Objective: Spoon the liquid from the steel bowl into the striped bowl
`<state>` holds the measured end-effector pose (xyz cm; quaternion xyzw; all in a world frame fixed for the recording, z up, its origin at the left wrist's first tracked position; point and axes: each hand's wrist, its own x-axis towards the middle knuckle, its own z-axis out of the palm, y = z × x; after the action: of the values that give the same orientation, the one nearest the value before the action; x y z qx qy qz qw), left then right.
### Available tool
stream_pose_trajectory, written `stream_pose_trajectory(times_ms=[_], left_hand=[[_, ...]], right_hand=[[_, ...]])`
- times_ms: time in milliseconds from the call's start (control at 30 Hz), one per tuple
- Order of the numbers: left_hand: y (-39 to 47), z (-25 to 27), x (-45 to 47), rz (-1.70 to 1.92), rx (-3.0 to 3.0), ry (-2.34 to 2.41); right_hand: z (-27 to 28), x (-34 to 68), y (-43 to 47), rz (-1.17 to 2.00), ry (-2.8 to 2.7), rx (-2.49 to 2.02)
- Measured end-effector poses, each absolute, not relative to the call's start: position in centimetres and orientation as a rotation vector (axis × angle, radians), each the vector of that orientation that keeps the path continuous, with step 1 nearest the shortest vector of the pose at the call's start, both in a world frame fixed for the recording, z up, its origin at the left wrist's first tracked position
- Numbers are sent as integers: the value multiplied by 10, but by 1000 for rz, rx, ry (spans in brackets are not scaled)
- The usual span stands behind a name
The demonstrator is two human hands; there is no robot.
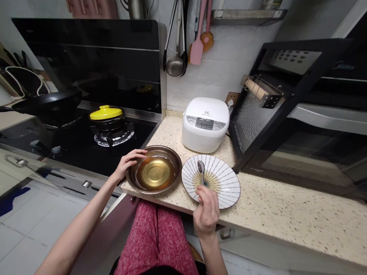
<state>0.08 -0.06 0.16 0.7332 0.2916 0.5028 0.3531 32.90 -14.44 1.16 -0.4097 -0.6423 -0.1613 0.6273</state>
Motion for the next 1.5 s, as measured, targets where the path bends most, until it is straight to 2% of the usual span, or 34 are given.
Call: stream_pose_trajectory(times_ms=[167,433,833,1500], left_hand=[[0,1,1,1303,1889,750],[0,2,1,1301,1891,753],[1,1,1,1299,1899,748],[1,0,0,1295,1905,746]], right_hand=[[14,327,-146,-329,-1445,-920],[11,289,-153,114,-1165,-892],[-1,249,-147,410,-1219,-950],[-16,241,-141,589,-1104,-925]])
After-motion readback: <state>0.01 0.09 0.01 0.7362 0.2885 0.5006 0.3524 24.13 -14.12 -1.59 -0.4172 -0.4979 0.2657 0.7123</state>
